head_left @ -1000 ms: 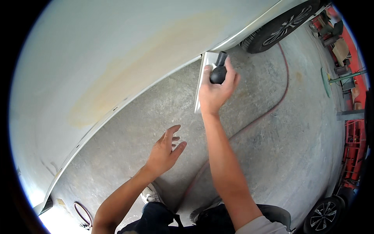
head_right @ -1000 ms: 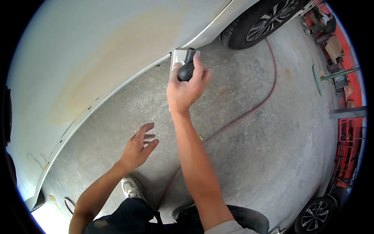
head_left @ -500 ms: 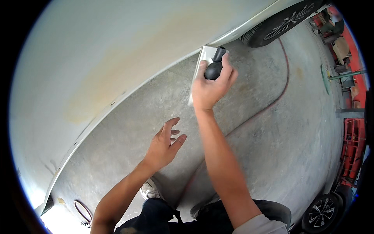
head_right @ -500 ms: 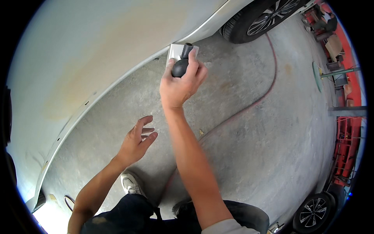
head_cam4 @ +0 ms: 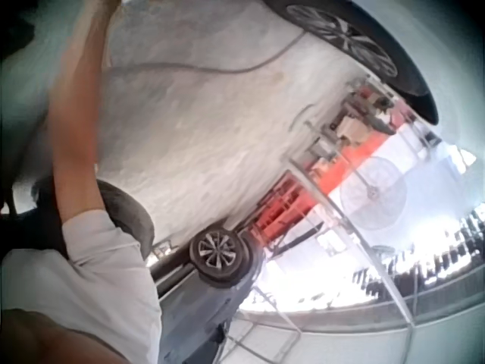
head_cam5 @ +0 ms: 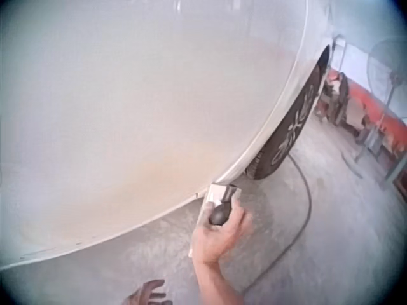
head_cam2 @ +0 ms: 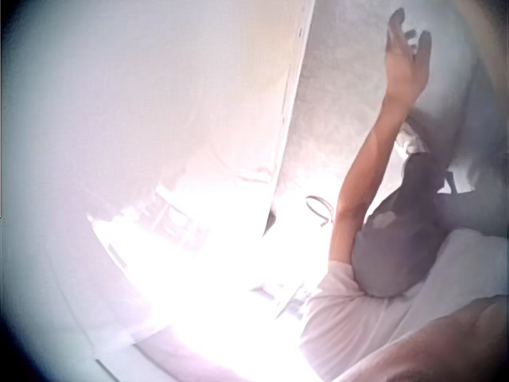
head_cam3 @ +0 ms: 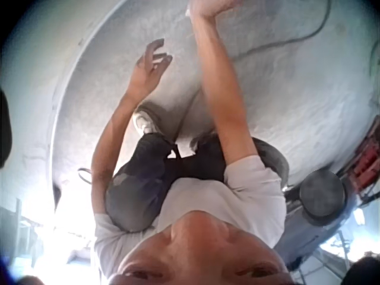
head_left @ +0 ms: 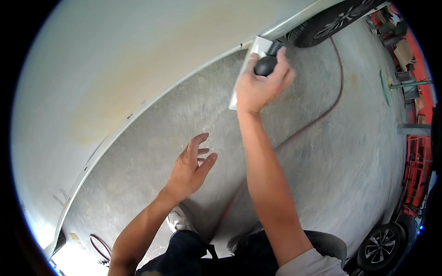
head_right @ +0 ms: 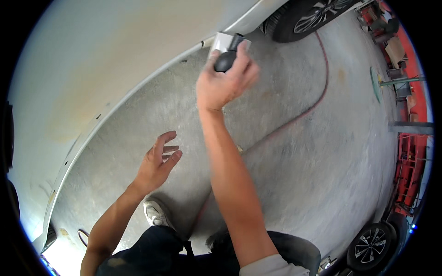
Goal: The person sands a white car panel using a sanding block. They repeatedly rub the block over a yellowish patch on the panel's surface, occasionally pausing to wipe the area with their hand.
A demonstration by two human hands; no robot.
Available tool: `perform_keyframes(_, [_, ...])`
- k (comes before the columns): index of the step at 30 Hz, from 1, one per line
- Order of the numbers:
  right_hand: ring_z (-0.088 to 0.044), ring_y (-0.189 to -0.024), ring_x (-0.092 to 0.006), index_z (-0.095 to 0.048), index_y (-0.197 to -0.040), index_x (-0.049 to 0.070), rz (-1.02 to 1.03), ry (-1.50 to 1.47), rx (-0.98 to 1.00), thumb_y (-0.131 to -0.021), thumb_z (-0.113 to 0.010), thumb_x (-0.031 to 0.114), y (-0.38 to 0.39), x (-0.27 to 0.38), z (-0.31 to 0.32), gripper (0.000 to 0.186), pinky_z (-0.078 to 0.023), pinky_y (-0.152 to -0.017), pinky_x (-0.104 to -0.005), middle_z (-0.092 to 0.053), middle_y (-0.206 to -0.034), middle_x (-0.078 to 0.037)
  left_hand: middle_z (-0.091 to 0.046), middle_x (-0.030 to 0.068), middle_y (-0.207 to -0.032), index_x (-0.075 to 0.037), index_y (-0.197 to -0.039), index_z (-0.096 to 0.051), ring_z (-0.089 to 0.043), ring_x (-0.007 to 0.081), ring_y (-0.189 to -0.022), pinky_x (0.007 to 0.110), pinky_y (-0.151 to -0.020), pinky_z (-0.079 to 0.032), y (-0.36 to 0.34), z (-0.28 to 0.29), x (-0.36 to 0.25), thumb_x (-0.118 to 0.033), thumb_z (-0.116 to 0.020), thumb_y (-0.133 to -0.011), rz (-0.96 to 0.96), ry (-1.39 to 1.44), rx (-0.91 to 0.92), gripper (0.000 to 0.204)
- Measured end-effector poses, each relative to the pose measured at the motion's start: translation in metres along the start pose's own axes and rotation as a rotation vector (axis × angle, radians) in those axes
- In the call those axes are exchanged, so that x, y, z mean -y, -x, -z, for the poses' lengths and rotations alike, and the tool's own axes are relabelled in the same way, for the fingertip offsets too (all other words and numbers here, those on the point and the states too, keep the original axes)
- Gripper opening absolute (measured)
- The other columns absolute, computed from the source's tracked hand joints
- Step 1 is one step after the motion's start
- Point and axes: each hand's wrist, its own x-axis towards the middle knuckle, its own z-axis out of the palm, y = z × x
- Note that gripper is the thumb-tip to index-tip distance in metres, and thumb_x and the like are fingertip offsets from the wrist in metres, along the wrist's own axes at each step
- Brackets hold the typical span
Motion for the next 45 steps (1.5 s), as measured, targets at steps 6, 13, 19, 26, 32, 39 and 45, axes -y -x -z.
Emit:
perform_keyframes(6, [-0.049,-0.107,-0.0361,-0.061,-0.135,0.011,0.152,0.018,0.092,-0.077,-0.08,0.006,-0.001,-0.007,0.014,0.062,-0.046,-0.084,-0.0502,-0.052,-0.115,-0.014,-0.05,0.0236,-0.148,-0.004,-0.147,-0.039,-0.063,0.0347,-0.126,0.042,-0.094,-0.057,-0.001,-0.002,0.004,-0.022,-0.061,-0.103,0.009,0.007,-0.002,0.052])
perform_keyframes(13, [-0.05,-0.105,-0.0361,-0.063,-0.134,0.013,0.238,0.026,0.139,-0.074,-0.081,0.005,-0.005,-0.006,0.016,0.063,-0.048,-0.08,-0.0499,-0.053,-0.115,-0.013,-0.05,0.0232,-0.148,-0.004,-0.147,-0.039,-0.063,0.034,-0.126,0.043,-0.096,-0.057,-0.003,-0.002,-0.003,-0.02,-0.061,-0.103,0.014,0.009,-0.008,0.051])
perform_keyframes(19, [-0.05,-0.105,-0.0362,-0.063,-0.133,0.013,0.256,0.039,0.14,-0.074,-0.082,0.006,-0.005,-0.011,0.015,0.062,-0.049,-0.079,-0.0497,-0.054,-0.114,-0.012,-0.049,0.0226,-0.148,-0.003,-0.147,-0.038,-0.063,0.0338,-0.126,0.043,-0.097,-0.056,0.001,0.0,-0.002,-0.019,-0.06,-0.104,0.023,0.009,0.004,0.051])
perform_keyframes(26, [-0.048,-0.111,-0.0359,-0.056,-0.14,0.01,0.06,-0.067,0.059,-0.078,-0.081,0.01,-0.011,-0.018,0.001,0.067,-0.045,-0.09,-0.05,-0.05,-0.118,-0.014,-0.049,0.0221,-0.149,-0.004,-0.148,-0.038,-0.063,0.0323,-0.126,0.042,-0.096,-0.056,0.0,-0.001,0.0,-0.018,-0.061,-0.103,0.026,0.023,-0.013,0.052])
perform_keyframes(32, [-0.049,-0.111,-0.0354,-0.052,-0.143,0.005,-0.013,-0.26,0.123,-0.084,-0.076,0.011,0.0,-0.02,0.001,0.065,-0.043,-0.094,-0.0492,-0.048,-0.116,-0.016,-0.049,0.0214,-0.15,-0.004,-0.148,-0.038,-0.063,0.0319,-0.126,0.041,-0.096,-0.056,0.001,0.004,-0.001,-0.019,-0.06,-0.104,0.058,0.002,-0.022,0.052])
perform_keyframes(39, [-0.052,-0.116,-0.0342,-0.045,-0.144,-0.002,-0.051,-0.244,0.154,-0.089,-0.073,0.006,0.016,-0.016,-0.005,0.063,-0.048,-0.1,-0.0428,-0.044,-0.125,-0.021,-0.049,0.0208,-0.15,-0.004,-0.149,-0.038,-0.063,0.0316,-0.127,0.04,-0.097,-0.055,-0.006,0.0,-0.006,-0.02,-0.06,-0.104,0.063,0.014,0.004,0.053])
perform_keyframes(45, [-0.049,-0.11,-0.0359,-0.05,-0.141,0.002,-0.104,-0.325,0.002,-0.087,-0.074,0.012,0.024,-0.008,-0.018,0.061,-0.043,-0.095,-0.0469,-0.049,-0.119,-0.02,-0.049,0.0211,-0.15,-0.004,-0.149,-0.038,-0.062,0.0315,-0.127,0.04,-0.098,-0.055,-0.005,-0.001,-0.006,-0.019,-0.058,-0.104,0.088,0.012,0.019,0.052])
